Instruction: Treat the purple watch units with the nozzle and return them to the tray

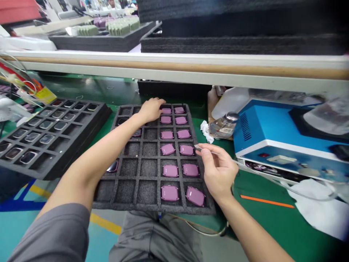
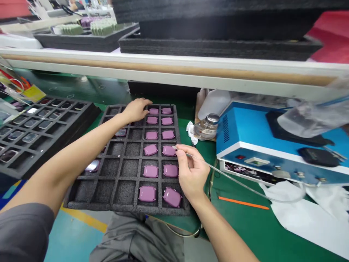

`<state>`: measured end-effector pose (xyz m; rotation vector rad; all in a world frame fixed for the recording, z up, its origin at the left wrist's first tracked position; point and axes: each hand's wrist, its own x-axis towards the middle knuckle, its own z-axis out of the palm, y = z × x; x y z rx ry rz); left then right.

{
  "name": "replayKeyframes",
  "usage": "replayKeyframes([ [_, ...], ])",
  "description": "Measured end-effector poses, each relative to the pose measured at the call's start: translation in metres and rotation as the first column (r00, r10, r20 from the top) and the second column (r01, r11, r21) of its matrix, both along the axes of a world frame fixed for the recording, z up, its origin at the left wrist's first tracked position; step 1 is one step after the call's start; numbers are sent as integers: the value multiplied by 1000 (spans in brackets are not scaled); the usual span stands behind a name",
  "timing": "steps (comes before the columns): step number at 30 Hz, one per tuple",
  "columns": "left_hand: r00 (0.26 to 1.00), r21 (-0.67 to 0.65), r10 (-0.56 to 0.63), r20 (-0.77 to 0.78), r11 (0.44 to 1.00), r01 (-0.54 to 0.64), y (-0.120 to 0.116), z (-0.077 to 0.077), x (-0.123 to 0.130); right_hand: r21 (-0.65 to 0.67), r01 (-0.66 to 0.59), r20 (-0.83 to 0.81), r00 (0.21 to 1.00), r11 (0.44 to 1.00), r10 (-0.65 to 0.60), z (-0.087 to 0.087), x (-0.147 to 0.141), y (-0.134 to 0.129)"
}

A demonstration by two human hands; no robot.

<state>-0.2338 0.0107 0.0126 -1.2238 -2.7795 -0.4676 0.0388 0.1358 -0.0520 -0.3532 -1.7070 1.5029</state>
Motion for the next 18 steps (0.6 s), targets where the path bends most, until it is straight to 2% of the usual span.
replayKeyframes([
  [3, 995, -140, 42, -94, 989, -55, -54, 13, 28, -63, 20, -38, 999, 998, -22, 5, 0, -3],
  [6, 988, -303, 101, -113, 944, -131, -104, 12, 59, -101, 17, -33, 999, 995, -20, 10, 1, -5],
  [8, 984, -320, 133, -122, 933, -166, -123, 7, 72, -102, 8, -24, 1000, 995, -10, 10, 2, -6],
  [11, 985, -285, 114, -127, 947, -146, -128, 3, 79, -123, 1, -34, 999, 992, -5, 8, 2, -7],
  [13, 989, -178, 113, -92, 976, -128, -117, 7, 81, -139, 6, -46, 999, 990, -12, 6, 2, -7],
  [15, 993, 61, 108, 47, 992, -111, -98, 13, 88, -142, 4, -58, 998, 990, -12, 6, 1, -7],
  [16, 985, 211, 68, 161, 972, -102, -85, 15, 94, -140, -1, -66, 998, 990, -9, 6, 1, -6],
  [18, 909, 476, -86, 408, 870, -131, -56, 13, 112, -131, -9, -87, 996, 991, -2, 7, 0, -5],
])
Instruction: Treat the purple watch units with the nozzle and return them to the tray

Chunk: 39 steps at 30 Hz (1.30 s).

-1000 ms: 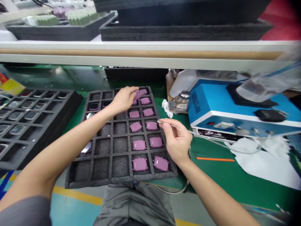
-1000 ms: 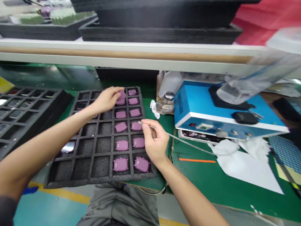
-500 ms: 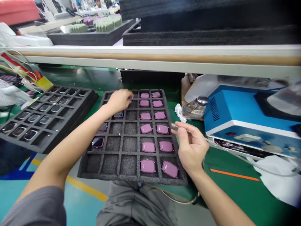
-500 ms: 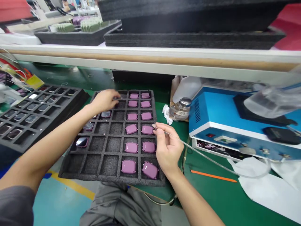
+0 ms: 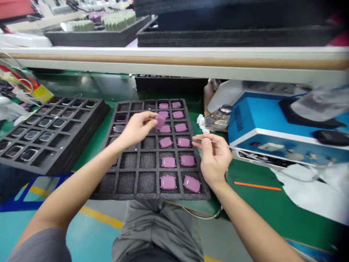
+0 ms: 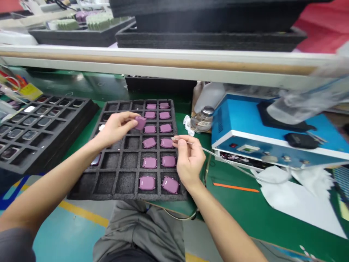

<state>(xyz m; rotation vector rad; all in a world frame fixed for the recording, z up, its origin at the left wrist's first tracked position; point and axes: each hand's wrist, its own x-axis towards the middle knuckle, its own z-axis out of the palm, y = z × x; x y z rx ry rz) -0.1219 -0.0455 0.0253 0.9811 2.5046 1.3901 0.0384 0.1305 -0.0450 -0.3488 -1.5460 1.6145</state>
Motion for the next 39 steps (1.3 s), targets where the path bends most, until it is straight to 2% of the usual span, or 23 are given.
replayKeyframes([
  [2, 965, 221, -69, 253, 975, 12, 28, -10, 22, 11, 5, -25, 1000, 1000, -5, 1, -2, 2],
  [4, 890, 350, -122, 439, 936, -44, 51, -24, 41, 39, 18, -44, 999, 999, -16, 0, -3, 4],
  [7, 823, 437, -172, 541, 894, -101, 67, -43, 57, 115, 20, -46, 999, 993, -15, 0, -5, 7],
  [10, 840, 455, -178, 512, 886, -89, 69, -51, 60, 182, 5, -44, 999, 983, 3, 0, -4, 8],
  [13, 849, 473, -185, 496, 877, -85, 67, -50, 59, 205, -6, -45, 999, 979, 15, 0, -3, 9],
  [22, 878, 486, -214, 428, 873, -24, 64, -51, 62, 219, -12, -55, 998, 976, 24, -7, -2, 11],
  [39, 887, 488, -212, 410, 873, -17, 64, -53, 62, 205, -8, -39, 999, 979, 16, -6, -2, 10],
])
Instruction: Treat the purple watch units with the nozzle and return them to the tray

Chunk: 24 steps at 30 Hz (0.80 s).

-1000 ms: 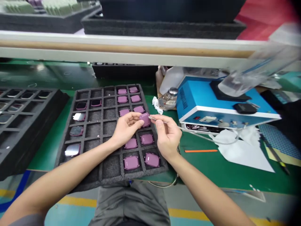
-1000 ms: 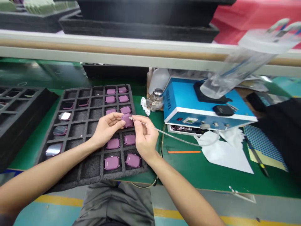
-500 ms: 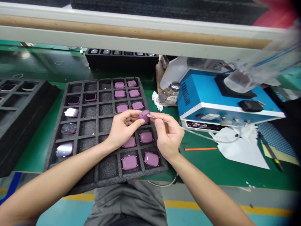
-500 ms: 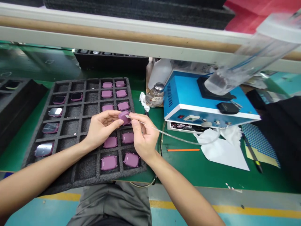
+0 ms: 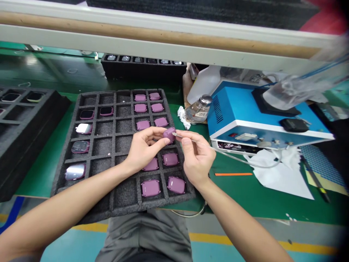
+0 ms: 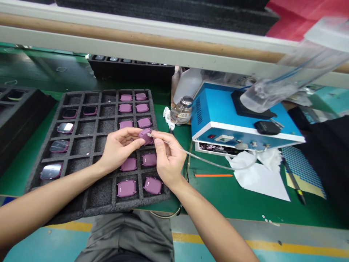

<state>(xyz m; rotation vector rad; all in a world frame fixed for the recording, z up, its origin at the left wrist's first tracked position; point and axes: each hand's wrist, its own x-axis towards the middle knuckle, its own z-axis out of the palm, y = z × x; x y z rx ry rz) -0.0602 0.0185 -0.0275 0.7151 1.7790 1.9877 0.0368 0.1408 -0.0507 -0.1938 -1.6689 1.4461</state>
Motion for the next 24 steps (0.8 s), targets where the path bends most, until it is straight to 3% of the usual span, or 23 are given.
replayKeyframes([
  [24, 999, -18, -31, -35, 999, 31, -1, 0, 2, -8, 22, 22, 1000, 1000, -22, -1, 0, -1],
])
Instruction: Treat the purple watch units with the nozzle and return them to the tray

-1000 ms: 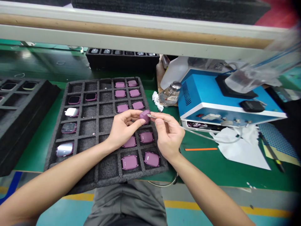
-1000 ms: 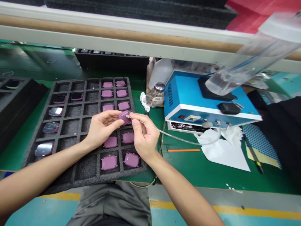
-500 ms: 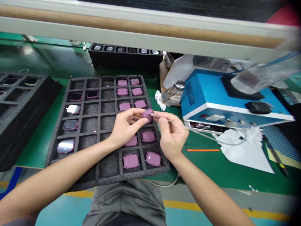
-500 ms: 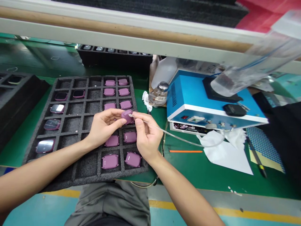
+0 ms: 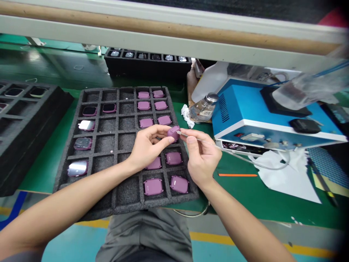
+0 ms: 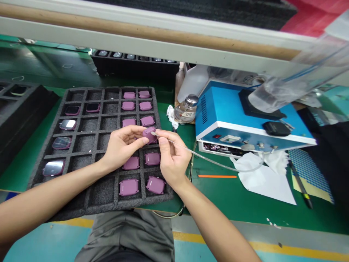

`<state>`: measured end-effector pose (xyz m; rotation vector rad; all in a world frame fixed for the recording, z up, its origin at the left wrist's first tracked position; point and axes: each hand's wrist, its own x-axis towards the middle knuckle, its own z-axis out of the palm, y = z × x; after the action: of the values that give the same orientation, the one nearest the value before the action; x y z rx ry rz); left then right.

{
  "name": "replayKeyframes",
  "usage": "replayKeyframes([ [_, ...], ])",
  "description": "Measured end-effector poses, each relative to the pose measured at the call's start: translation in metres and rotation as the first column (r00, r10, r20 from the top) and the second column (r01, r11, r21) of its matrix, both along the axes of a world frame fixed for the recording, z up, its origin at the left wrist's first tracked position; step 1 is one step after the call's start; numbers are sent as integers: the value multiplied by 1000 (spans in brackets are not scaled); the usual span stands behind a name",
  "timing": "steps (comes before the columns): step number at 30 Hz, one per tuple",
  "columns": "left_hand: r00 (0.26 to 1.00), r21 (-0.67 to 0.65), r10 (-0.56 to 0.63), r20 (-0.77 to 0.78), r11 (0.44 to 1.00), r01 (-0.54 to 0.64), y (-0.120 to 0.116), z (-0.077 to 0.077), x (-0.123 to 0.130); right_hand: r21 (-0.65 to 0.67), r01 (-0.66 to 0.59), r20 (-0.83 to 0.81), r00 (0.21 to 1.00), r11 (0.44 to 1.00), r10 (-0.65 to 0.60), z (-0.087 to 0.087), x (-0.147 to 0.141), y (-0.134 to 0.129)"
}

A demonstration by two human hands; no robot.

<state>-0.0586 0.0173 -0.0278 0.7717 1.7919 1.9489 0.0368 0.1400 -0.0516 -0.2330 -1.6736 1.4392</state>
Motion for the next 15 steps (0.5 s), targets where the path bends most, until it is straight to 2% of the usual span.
replayKeyframes([
  [15, 999, -21, 31, -34, 999, -32, 0, 3, -3, -5, -36, -19, 999, 999, 36, 1, -4, 2],
])
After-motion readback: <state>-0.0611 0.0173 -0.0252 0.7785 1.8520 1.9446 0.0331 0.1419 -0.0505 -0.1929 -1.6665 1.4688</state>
